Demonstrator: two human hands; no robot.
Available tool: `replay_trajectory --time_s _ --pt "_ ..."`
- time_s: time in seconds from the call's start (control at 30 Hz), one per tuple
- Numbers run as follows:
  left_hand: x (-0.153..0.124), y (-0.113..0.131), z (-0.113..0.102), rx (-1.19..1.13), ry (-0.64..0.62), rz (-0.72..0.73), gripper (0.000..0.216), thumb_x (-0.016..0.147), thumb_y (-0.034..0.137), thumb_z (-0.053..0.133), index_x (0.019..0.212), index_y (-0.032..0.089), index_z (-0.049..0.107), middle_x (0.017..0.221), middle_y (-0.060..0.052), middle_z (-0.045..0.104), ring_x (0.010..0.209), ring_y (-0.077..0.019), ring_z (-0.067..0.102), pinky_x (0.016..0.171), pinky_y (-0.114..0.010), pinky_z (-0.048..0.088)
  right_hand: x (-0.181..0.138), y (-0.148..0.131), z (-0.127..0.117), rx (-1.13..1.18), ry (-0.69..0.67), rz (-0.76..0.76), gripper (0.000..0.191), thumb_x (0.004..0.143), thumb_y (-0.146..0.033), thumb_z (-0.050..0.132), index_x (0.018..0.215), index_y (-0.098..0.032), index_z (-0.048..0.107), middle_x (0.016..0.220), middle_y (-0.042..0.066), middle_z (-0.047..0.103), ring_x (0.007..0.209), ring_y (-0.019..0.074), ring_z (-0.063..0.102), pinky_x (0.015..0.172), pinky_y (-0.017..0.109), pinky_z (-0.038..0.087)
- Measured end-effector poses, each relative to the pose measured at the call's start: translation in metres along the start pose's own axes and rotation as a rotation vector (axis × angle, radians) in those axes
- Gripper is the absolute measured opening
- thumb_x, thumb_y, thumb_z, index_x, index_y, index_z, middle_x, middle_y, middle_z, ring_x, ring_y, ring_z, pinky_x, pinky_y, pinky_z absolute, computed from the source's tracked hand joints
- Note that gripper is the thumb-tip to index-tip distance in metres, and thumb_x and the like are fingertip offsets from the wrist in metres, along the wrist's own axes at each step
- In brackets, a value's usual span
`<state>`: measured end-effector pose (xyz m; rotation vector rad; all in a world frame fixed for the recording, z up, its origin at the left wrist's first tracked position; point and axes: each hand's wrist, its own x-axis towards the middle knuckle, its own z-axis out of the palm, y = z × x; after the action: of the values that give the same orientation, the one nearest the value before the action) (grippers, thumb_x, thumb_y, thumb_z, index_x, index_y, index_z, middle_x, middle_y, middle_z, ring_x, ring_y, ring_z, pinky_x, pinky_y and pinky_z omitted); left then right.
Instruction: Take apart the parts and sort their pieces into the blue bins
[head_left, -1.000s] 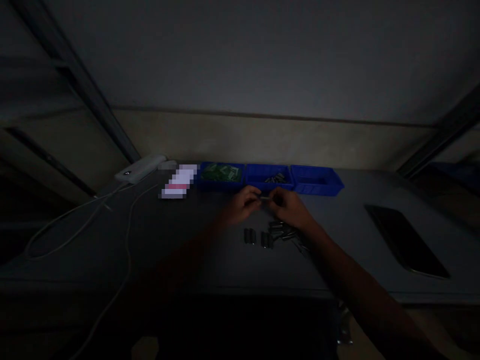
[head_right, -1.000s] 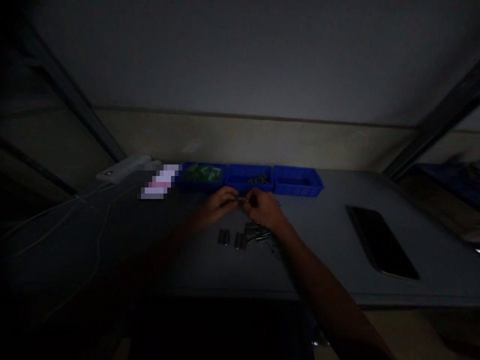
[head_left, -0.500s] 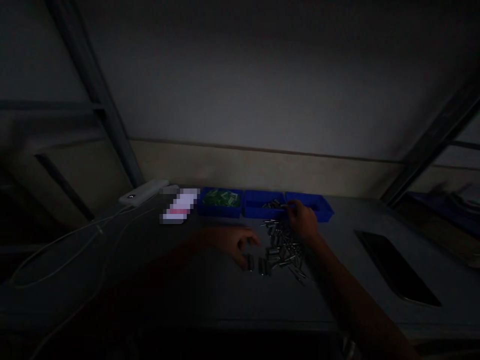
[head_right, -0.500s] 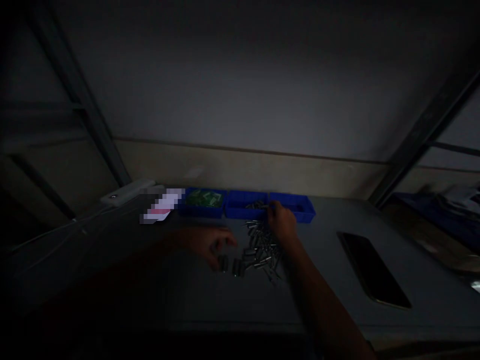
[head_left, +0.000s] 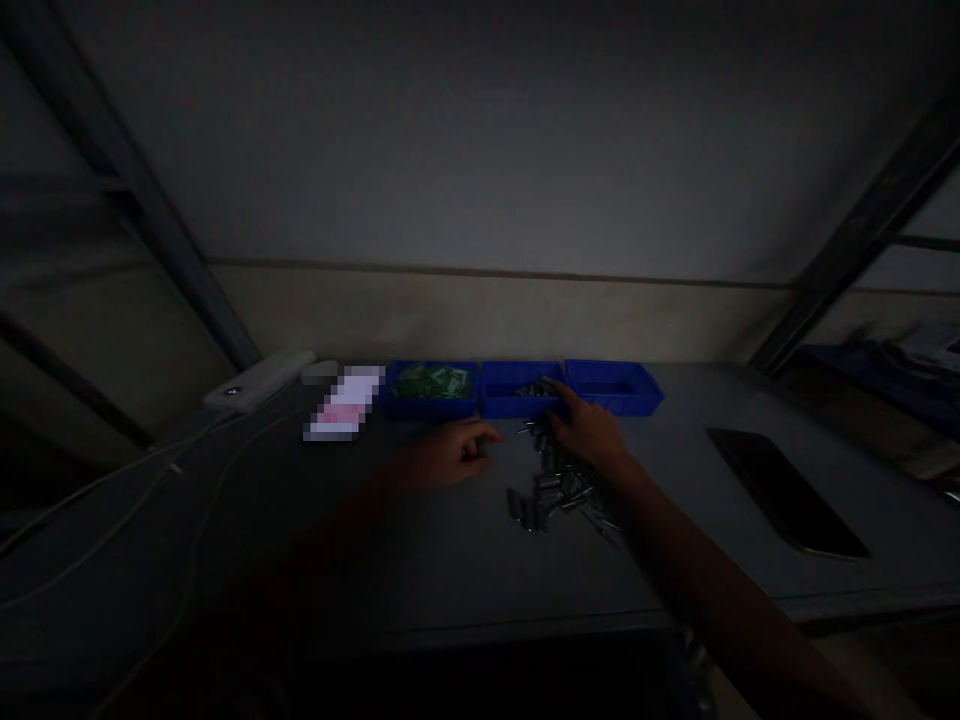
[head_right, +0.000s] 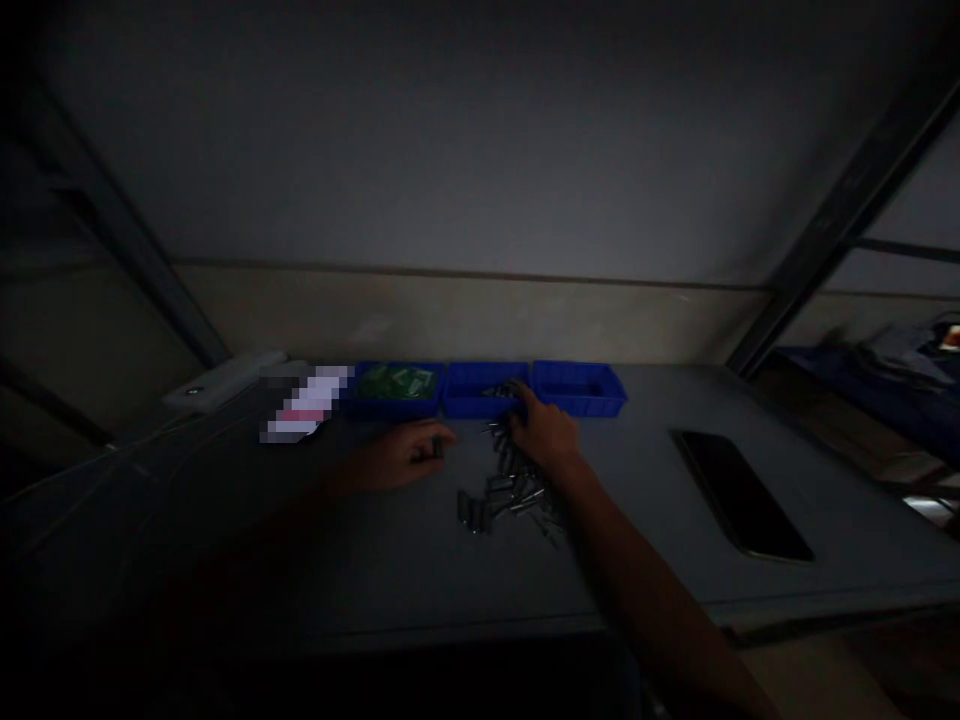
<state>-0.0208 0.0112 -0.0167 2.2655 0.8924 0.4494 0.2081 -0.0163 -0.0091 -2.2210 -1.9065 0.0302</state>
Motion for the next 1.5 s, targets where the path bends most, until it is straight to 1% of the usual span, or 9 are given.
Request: replay_trajectory --time_s 0.1,0.3,0.5,0.7,0.8,0.97,1.17,1.3,1.5 --pt "-0.006 0.000 -0.005 0.090 -0.006 0.062 0.032 0.075 0.021 0.052 0.107 0.018 0.055 0.091 -0.003 0.055 0.062 -0.0095 0.052 0.058 -0.022 0.041 -0.003 -0.004 0.000 -0.011 0.014 0.005 0.058 0.085 -0.051 0.033 0.137 -0.027 0.025 0.098 0.011 0.065 0.088 0.0279 0.062 0.071 0.035 0.043" --pt "-0.005 -0.010 -0.009 0.246 0.051 0.056 0.015 0.079 0.021 0.050 0.088 0.017 0.062 0.091 -0.005 0.058 0.086 -0.0173 0.054 0.077 -0.029 0.042 -0.008 -0.008 -0.005 0.003 0.033 0.064 0.050 0.087 -0.050 0.027 0.126 -0.021 0.042 0.099 0.013 0.064 0.091 0.0271 0.061 0.075 0.036 0.043" --pt "-0.006 -0.009 -0.004 0.224 0.118 0.063 0.014 0.080 0.025 0.049 0.086 0.018 0.059 0.089 -0.003 0.059 0.085 -0.0172 0.055 0.076 -0.029 0.042 -0.004 -0.007 -0.004 -0.035 -0.002 0.077 0.046 0.086 -0.048 0.033 0.124 -0.024 0.043 0.098 0.013 0.065 0.089 0.0282 0.062 0.070 0.036 0.044" --pt "-0.005 0.000 0.007 0.053 0.240 0.015 0.013 0.079 0.021 0.050 0.089 0.017 0.057 0.087 -0.003 0.062 0.079 -0.0155 0.057 0.070 -0.027 0.044 -0.012 -0.014 -0.005 0.007 0.087 -0.012 0.045 0.087 -0.046 0.033 0.122 -0.020 0.044 0.089 0.013 0.066 0.080 0.0263 0.063 0.067 0.033 0.041" --pt "-0.002 0.006 0.014 0.023 0.347 0.036 0.012 0.078 0.021 0.052 0.088 0.017 0.057 0.081 -0.002 0.061 0.072 -0.0137 0.056 0.065 -0.025 0.044 -0.021 -0.025 -0.005 0.134 0.109 -0.204 0.037 0.088 -0.043 0.034 0.110 -0.019 0.052 0.084 0.009 0.067 0.076 0.0214 0.063 0.065 0.028 0.039" --pt "-0.002 0.008 0.015 0.098 0.492 0.135 0.010 0.077 0.019 0.054 0.087 0.017 0.056 0.077 0.000 0.057 0.060 -0.0095 0.050 0.059 -0.022 0.042 -0.026 -0.038 0.004 0.416 -0.021 -0.468 0.034 0.090 -0.035 0.033 0.076 -0.016 0.059 0.070 0.004 0.063 0.064 0.0136 0.057 0.058 0.023 0.034" --pt "-0.002 0.011 0.014 0.129 0.568 0.257 0.009 0.079 0.018 0.052 0.087 0.017 0.056 0.080 0.000 0.055 0.063 -0.0089 0.050 0.058 -0.020 0.042 -0.026 -0.038 0.008 0.809 -0.082 -0.480 0.029 0.087 -0.035 0.039 0.080 -0.015 0.060 0.069 0.001 0.059 0.062 0.0114 0.052 0.057 0.022 0.034" --pt "-0.003 0.016 0.016 0.071 0.583 0.272 0.008 0.078 0.019 0.054 0.086 0.017 0.056 0.078 -0.001 0.056 0.063 -0.0092 0.051 0.058 -0.021 0.043 -0.026 -0.037 0.006 1.073 -0.217 -0.430 0.031 0.083 -0.042 0.044 0.075 -0.015 0.057 0.061 -0.002 0.052 0.055 0.0093 0.045 0.052 0.021 0.032" --pt "-0.007 0.020 0.015 -0.067 0.515 0.238 0.009 0.078 0.019 0.052 0.086 0.016 0.056 0.083 -0.004 0.057 0.071 -0.0121 0.056 0.064 -0.025 0.048 -0.023 -0.030 0.003 1.231 -0.386 -0.464 0.035 0.077 -0.048 0.051 0.067 -0.015 0.054 0.052 -0.004 0.045 0.048 0.0074 0.040 0.050 0.021 0.030"
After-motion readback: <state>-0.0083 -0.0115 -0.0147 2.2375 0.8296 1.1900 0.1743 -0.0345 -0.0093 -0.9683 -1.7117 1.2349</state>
